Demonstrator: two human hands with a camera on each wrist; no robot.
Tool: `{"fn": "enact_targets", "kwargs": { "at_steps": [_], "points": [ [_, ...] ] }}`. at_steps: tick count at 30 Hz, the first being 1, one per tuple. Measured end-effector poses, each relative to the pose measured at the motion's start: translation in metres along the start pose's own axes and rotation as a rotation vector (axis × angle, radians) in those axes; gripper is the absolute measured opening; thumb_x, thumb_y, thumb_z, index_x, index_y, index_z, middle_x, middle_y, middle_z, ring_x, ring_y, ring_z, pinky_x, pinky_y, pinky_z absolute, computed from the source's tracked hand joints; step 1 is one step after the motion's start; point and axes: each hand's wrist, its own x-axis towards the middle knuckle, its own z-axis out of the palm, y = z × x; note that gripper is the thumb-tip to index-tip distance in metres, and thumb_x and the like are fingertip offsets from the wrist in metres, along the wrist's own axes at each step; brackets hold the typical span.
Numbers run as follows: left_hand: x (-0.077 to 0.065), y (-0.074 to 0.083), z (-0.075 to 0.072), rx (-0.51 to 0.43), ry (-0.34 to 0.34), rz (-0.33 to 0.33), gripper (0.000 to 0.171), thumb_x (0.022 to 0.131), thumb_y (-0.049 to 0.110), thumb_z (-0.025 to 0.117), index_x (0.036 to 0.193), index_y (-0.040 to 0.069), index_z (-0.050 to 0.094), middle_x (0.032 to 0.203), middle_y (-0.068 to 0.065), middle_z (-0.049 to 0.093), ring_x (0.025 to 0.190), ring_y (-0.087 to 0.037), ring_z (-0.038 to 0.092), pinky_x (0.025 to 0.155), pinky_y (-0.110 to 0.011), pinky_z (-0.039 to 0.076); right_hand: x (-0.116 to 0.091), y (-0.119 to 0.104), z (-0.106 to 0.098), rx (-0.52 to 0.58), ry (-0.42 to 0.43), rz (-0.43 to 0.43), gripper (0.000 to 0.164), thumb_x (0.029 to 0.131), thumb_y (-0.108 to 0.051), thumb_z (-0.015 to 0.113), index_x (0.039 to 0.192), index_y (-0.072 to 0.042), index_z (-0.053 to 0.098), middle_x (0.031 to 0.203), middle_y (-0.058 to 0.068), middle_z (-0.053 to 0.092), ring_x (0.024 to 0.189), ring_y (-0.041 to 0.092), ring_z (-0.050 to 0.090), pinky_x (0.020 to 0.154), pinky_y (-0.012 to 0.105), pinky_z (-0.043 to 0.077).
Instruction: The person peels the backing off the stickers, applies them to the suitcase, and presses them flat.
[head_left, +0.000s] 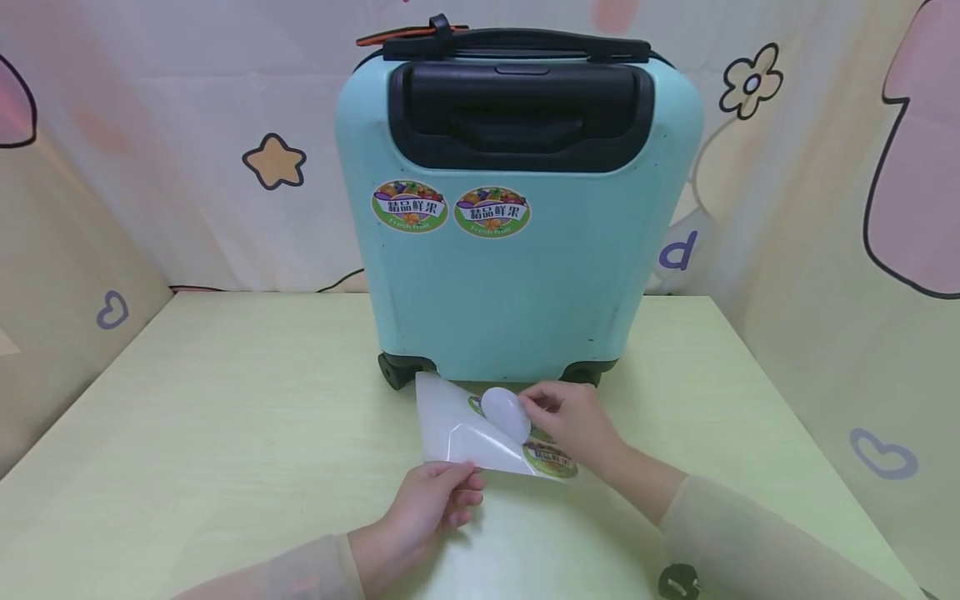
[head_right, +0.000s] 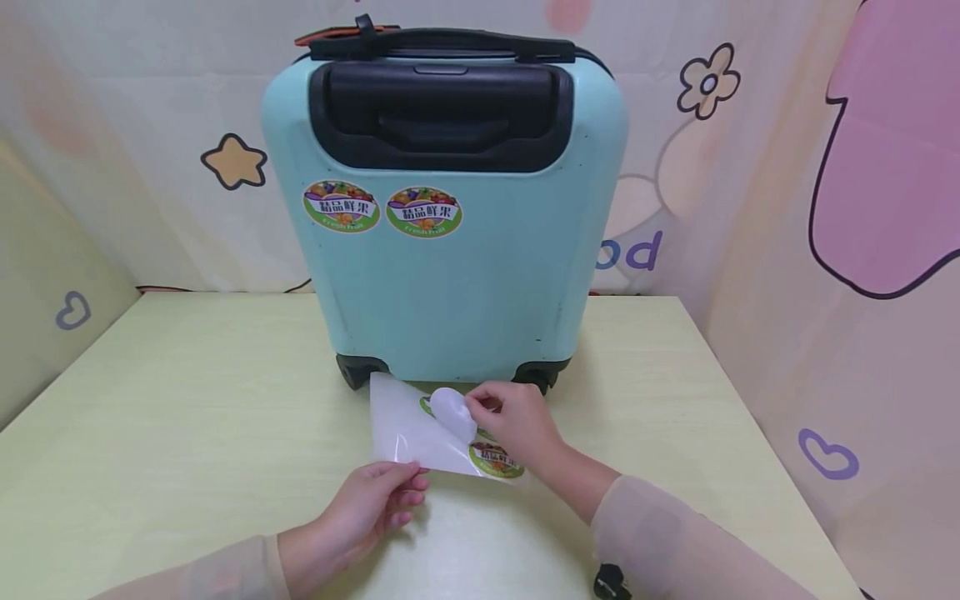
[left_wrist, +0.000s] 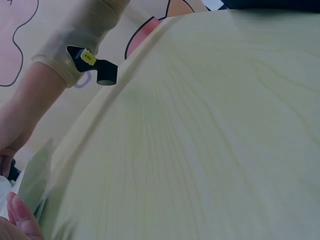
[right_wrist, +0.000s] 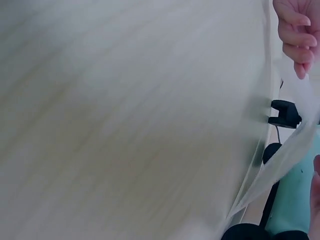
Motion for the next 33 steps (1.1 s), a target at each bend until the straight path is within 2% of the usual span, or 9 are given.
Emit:
{"fn": "enact_targets", "kwargs": {
  "at_steps": [6,15,24,28,33],
  "points": [
    [-0.001,-0.001,-0.002,-0.014,0.004,-0.008,0.024,0.094,0.013,0.052,0.103,-0.008,0.059,0.077,0.001,0.064,0.064,-0.004,0.059,0.055,-0.017,0.048,0.000,0.003,-0.004,0.033,0.003,0.098,0.006,0.083,-0.005,0.068,0.087,-0.004,0.072,0.083,0.004,0.070,0.073,0.013,0.066,0.067,0.026,0.053],
    [0.000,-0.001,-0.003,-0.028,-0.008,-0.021,0.025,0.093,0.012,0.052,0.106,-0.010,0.057,0.077,0.000,0.063,0.063,-0.003,0.059,0.054,-0.017,0.048,-0.002,0.001,-0.006,0.023,-0.009,0.101,0.007,0.084,-0.006,0.067,0.088,-0.005,0.073,0.083,0.003,0.070,0.072,0.012,0.065,0.066,0.024,0.052],
    [-0.004,0.003,-0.011,0.055,-0.061,-0.101,0.034,0.092,0.015,0.053,0.115,-0.010,0.055,0.080,-0.002,0.064,0.066,-0.006,0.062,0.059,-0.020,0.050,-0.002,-0.003,-0.009,-0.015,0.012,0.036,0.006,0.083,-0.004,0.067,0.087,-0.005,0.072,0.082,0.002,0.070,0.069,0.010,0.064,0.064,0.023,0.052],
    [-0.005,0.013,-0.013,0.055,-0.067,-0.118,0.036,0.093,0.017,0.051,0.117,-0.009,0.055,0.082,-0.003,0.064,0.068,-0.007,0.062,0.060,-0.020,0.050,-0.003,-0.004,-0.010,-0.030,0.028,-0.030,0.006,0.082,-0.003,0.068,0.086,-0.004,0.072,0.081,0.002,0.070,0.068,0.009,0.063,0.062,0.022,0.052],
    [-0.005,0.030,-0.012,0.070,-0.067,-0.094,0.037,0.094,0.020,0.049,0.118,-0.008,0.057,0.083,-0.003,0.064,0.071,-0.008,0.063,0.062,-0.021,0.050,-0.002,-0.007,-0.013,-0.051,0.039,-0.108,0.005,0.082,-0.003,0.068,0.085,-0.005,0.072,0.081,0.001,0.069,0.067,0.007,0.062,0.062,0.022,0.052]
  ]
}}
